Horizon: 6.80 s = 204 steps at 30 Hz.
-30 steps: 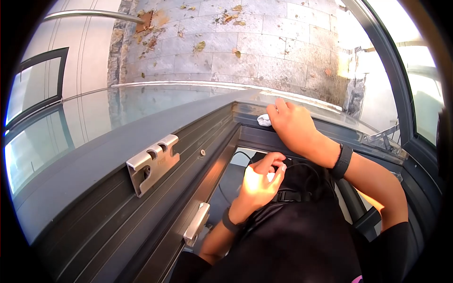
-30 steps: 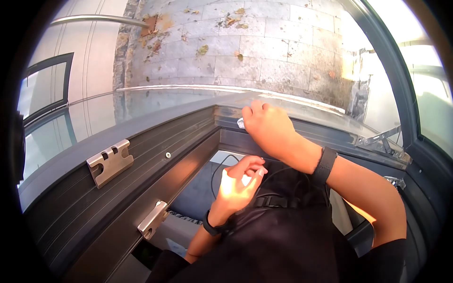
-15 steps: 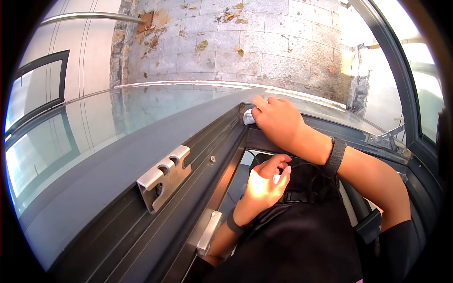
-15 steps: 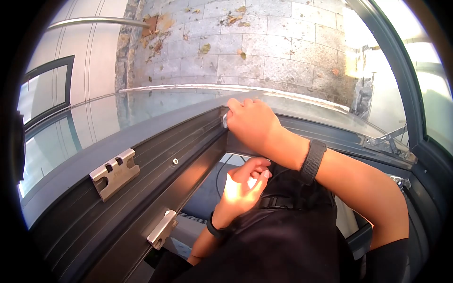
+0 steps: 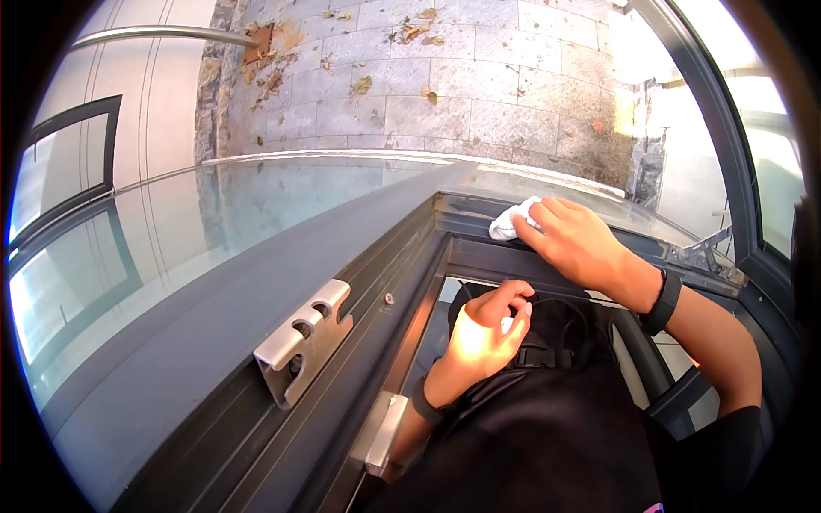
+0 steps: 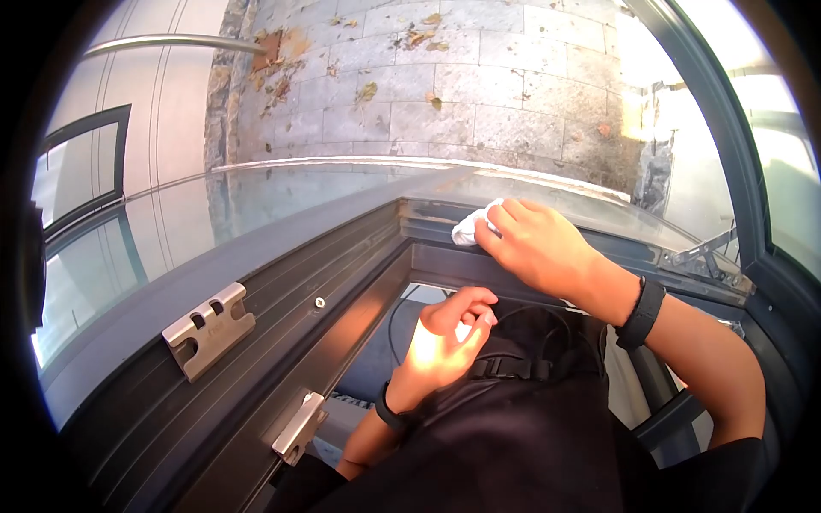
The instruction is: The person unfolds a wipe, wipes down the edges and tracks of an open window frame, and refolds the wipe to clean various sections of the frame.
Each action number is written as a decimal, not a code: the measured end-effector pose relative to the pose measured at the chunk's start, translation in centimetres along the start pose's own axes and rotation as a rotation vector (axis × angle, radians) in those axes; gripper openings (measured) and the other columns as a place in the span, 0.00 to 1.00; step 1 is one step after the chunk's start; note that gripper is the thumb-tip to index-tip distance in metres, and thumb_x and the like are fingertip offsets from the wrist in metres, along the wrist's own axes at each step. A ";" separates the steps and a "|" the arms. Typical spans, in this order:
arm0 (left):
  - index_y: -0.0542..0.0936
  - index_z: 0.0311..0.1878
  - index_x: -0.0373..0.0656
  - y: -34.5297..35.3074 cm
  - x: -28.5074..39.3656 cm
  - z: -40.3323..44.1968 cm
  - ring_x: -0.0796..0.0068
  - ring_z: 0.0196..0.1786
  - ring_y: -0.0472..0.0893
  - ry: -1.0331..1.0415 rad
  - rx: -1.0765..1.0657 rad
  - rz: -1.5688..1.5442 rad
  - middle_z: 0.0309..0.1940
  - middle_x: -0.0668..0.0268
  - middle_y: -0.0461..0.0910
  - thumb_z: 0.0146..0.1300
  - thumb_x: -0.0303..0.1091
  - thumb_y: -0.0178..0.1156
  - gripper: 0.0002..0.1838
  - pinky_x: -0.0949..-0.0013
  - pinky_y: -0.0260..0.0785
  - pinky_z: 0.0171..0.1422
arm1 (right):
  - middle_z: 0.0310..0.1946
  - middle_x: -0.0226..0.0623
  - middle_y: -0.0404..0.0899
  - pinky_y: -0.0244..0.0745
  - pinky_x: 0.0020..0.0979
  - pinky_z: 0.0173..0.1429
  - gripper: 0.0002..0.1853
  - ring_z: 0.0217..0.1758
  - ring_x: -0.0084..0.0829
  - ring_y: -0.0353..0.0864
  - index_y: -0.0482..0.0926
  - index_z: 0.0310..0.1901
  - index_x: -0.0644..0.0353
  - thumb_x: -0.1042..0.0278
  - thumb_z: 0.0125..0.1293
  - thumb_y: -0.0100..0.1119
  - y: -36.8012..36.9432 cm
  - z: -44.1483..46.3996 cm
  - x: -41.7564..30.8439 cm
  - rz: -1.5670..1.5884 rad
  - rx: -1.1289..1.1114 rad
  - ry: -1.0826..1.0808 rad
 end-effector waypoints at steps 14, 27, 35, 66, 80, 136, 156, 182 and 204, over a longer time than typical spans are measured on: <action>0.78 0.48 0.35 0.3 0.4 -0.5 0.72 0.35 0.84 -0.006 0.013 -0.015 0.32 0.61 0.84 0.64 0.23 0.60 0.10 0.72 0.73 0.42 | 0.34 0.37 0.76 0.78 0.36 0.46 0.11 0.43 0.39 0.81 0.79 0.42 0.61 0.71 0.57 0.56 3.7 8.0 -1.5 0.215 0.004 -0.027; 0.78 0.49 0.35 0.7 0.0 -0.2 0.71 0.36 0.84 -0.049 -0.029 -0.045 0.33 0.60 0.85 0.65 0.24 0.59 0.10 0.71 0.74 0.44 | 0.29 0.41 0.79 0.77 0.43 0.40 0.09 0.34 0.46 0.82 0.80 0.42 0.61 0.74 0.59 0.60 -1.6 0.5 1.8 0.172 -0.308 0.139; 0.78 0.48 0.35 0.5 -0.2 -1.0 0.70 0.34 0.85 -0.008 0.015 0.018 0.31 0.62 0.85 0.65 0.25 0.60 0.10 0.69 0.75 0.43 | 0.32 0.43 0.80 0.79 0.43 0.41 0.06 0.37 0.48 0.83 0.78 0.37 0.63 0.74 0.59 0.56 3.6 9.0 -1.6 0.338 0.049 0.072; 0.80 0.49 0.34 0.3 -0.9 -0.7 0.74 0.33 0.85 -0.070 0.053 -0.091 0.31 0.60 0.85 0.66 0.24 0.58 0.10 0.72 0.75 0.40 | 0.29 0.47 0.83 0.82 0.41 0.36 0.04 0.33 0.45 0.86 0.83 0.27 0.63 0.75 0.48 0.62 2.4 9.0 -3.0 0.242 0.002 0.101; 0.79 0.49 0.34 0.0 -1.0 -0.5 0.73 0.34 0.85 -0.037 0.026 -0.067 0.31 0.60 0.85 0.66 0.24 0.58 0.10 0.72 0.74 0.40 | 0.30 0.50 0.82 0.77 0.48 0.40 0.11 0.36 0.55 0.82 0.82 0.40 0.65 0.79 0.53 0.63 1.2 6.2 -1.6 0.408 -0.030 0.312; 0.79 0.50 0.37 0.1 -0.9 -1.2 0.70 0.35 0.85 0.029 -0.046 0.027 0.33 0.60 0.85 0.65 0.25 0.58 0.11 0.69 0.76 0.43 | 0.34 0.42 0.80 0.76 0.39 0.48 0.24 0.43 0.43 0.80 0.80 0.55 0.61 0.81 0.53 0.57 -2.7 -3.1 -2.8 0.179 -0.014 0.418; 0.79 0.50 0.36 -0.5 -0.4 0.0 0.73 0.34 0.84 0.062 -0.103 -0.020 0.32 0.60 0.85 0.68 0.27 0.57 0.09 0.71 0.73 0.40 | 0.29 0.38 0.83 0.79 0.39 0.45 0.22 0.39 0.42 0.84 0.87 0.50 0.46 0.77 0.53 0.62 -2.4 -4.9 0.2 0.002 -0.188 0.444; 0.82 0.56 0.38 5.4 9.3 4.3 0.79 0.34 0.76 0.631 -0.100 -0.269 0.33 0.67 0.79 0.55 0.18 0.66 0.23 0.75 0.69 0.41 | 0.57 0.44 0.79 0.82 0.30 0.47 0.25 0.53 0.32 0.83 0.68 0.68 0.66 0.60 0.75 0.50 -6.7 -13.2 -5.5 2.244 0.859 0.367; 0.81 0.37 0.38 6.2 9.3 3.1 0.66 0.41 0.81 0.708 0.260 -0.027 0.42 0.59 0.79 0.47 0.18 0.66 0.12 0.68 0.75 0.44 | 0.42 0.43 0.80 0.78 0.30 0.45 0.31 0.37 0.31 0.81 0.66 0.67 0.67 0.78 0.61 0.63 -10.0 -13.1 -7.8 1.231 0.551 0.599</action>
Point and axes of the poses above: each hand's wrist, its own z-axis towards the middle knuckle, its own y-axis out of the palm, x = y × z, the point moved 1 cm from there along z, towards the middle knuckle
